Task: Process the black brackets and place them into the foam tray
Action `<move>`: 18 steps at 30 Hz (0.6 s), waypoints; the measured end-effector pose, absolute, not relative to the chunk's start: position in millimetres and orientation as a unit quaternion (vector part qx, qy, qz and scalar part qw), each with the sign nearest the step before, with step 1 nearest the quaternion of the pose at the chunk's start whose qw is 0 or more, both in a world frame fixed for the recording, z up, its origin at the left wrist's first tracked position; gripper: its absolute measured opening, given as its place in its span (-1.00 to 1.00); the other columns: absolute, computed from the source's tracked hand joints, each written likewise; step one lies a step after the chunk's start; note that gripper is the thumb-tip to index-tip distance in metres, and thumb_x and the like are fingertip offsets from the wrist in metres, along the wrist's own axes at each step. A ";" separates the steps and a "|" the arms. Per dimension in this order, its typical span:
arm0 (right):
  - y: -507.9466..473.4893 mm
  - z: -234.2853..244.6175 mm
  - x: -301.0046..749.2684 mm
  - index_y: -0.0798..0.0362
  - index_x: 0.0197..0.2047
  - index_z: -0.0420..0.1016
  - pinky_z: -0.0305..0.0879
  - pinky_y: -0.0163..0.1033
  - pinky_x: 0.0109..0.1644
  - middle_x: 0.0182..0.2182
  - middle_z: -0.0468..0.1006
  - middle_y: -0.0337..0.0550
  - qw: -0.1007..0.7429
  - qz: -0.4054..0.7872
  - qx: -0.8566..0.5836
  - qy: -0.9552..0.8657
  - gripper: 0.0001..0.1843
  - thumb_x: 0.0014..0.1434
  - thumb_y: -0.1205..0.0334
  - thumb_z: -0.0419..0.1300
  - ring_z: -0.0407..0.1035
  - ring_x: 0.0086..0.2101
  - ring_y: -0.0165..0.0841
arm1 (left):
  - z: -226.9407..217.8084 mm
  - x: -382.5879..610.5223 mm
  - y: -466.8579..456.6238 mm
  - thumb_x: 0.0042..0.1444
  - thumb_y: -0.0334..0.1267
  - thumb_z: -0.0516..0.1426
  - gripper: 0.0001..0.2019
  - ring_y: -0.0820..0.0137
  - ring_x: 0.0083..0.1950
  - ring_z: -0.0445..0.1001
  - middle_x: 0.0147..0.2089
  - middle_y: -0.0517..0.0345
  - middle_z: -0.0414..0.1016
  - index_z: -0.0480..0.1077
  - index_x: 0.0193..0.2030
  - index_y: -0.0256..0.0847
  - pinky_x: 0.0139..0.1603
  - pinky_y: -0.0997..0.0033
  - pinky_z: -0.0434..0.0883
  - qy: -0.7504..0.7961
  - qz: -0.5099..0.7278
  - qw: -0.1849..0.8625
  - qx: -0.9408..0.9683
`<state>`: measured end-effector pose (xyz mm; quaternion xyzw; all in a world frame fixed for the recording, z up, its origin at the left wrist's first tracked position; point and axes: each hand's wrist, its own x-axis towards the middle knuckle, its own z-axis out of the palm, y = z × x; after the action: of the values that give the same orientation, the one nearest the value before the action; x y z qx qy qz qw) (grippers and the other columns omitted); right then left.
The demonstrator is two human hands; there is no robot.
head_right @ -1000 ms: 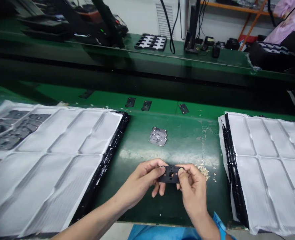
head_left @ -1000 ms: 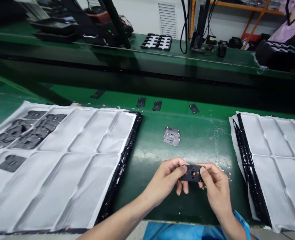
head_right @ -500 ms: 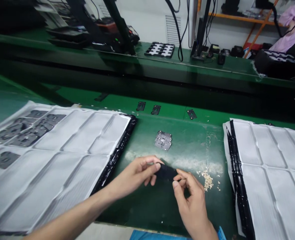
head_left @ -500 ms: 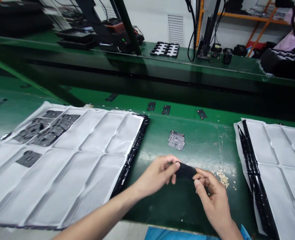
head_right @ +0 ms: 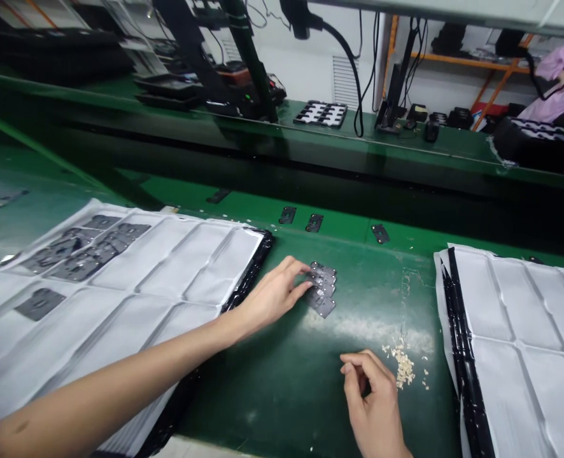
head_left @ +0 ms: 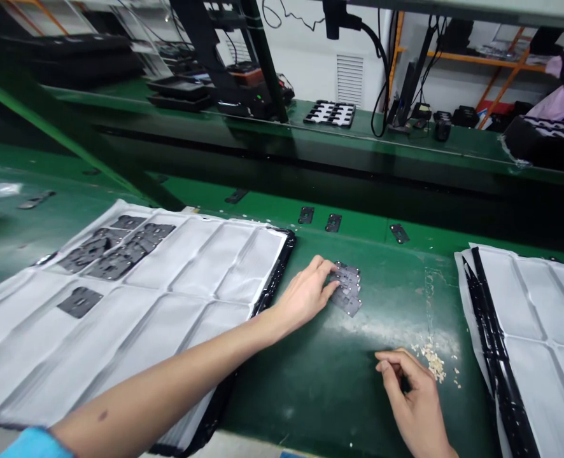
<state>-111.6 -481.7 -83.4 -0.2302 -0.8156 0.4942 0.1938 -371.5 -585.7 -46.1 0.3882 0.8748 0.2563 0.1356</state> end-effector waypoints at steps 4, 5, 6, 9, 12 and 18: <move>-482.0 -85.2 -112.3 0.00 -0.15 0.67 0.38 -0.32 -0.39 -0.38 0.62 -0.14 0.193 0.497 -0.229 -0.814 -0.74 0.45 0.17 0.14 0.49 -0.44 -0.31 | -31.7 -411.5 -555.8 0.38 -0.23 0.14 -0.78 0.09 0.04 0.59 0.11 -0.09 0.45 0.46 0.09 -0.23 0.13 0.11 0.47 0.910 0.187 0.088 0.358; -482.0 -86.9 -111.9 0.00 -0.15 0.67 0.39 -0.32 -0.39 -0.38 0.62 -0.13 0.194 0.498 -0.221 -0.816 -0.75 0.44 0.16 0.16 0.50 -0.44 -0.30 | -29.1 -421.8 -542.8 0.39 -0.21 0.14 -0.76 0.05 0.12 0.56 0.15 -0.14 0.44 0.47 0.10 -0.26 0.17 0.09 0.45 0.921 0.172 0.077 0.342; -482.2 -89.7 -111.1 0.01 -0.15 0.68 0.39 -0.32 -0.39 -0.38 0.63 -0.12 0.198 0.499 -0.216 -0.815 -0.75 0.43 0.15 0.17 0.51 -0.44 -0.30 | -27.0 -431.2 -528.8 0.40 -0.17 0.15 -0.72 0.03 0.17 0.54 0.19 -0.18 0.43 0.47 0.11 -0.29 0.20 0.07 0.44 0.930 0.157 0.069 0.325; -483.1 -104.3 -108.0 0.02 -0.17 0.69 0.38 -0.32 -0.44 -0.39 0.64 -0.09 0.228 0.504 -0.223 -0.803 -0.73 0.41 0.07 0.21 0.54 -0.45 -0.27 | -23.9 -453.1 -489.6 0.36 -0.09 0.23 -0.61 0.08 0.21 0.50 0.26 -0.11 0.46 0.44 0.21 -0.26 0.21 -0.09 0.47 0.955 0.115 0.058 0.266; -483.2 -120.3 -106.9 0.02 -0.19 0.71 0.35 -0.31 -0.50 -0.42 0.63 -0.08 0.254 0.517 -0.243 -0.780 -0.65 0.37 -0.05 0.24 0.52 -0.47 -0.26 | -23.1 -467.3 -466.6 0.37 -0.14 0.24 -0.61 0.12 0.17 0.53 0.26 -0.08 0.47 0.42 0.25 -0.23 0.15 -0.06 0.54 0.967 0.089 0.072 0.227; -493.5 -99.9 -108.9 0.00 -0.20 0.70 0.36 -0.31 -0.40 -0.41 0.62 -0.11 0.240 0.523 -0.236 -0.783 -0.75 0.39 0.15 0.19 0.51 -0.44 -0.29 | -2.5 -448.0 -464.9 0.37 -0.15 0.23 -0.64 0.18 0.07 0.58 0.18 -0.06 0.52 0.43 0.21 -0.25 0.06 0.05 0.58 0.952 0.074 0.128 0.269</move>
<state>-108.9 -493.5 -99.9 -0.2357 -0.7830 0.5229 0.2404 -448.0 -464.9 -2.5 0.2687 0.9518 0.0743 0.1281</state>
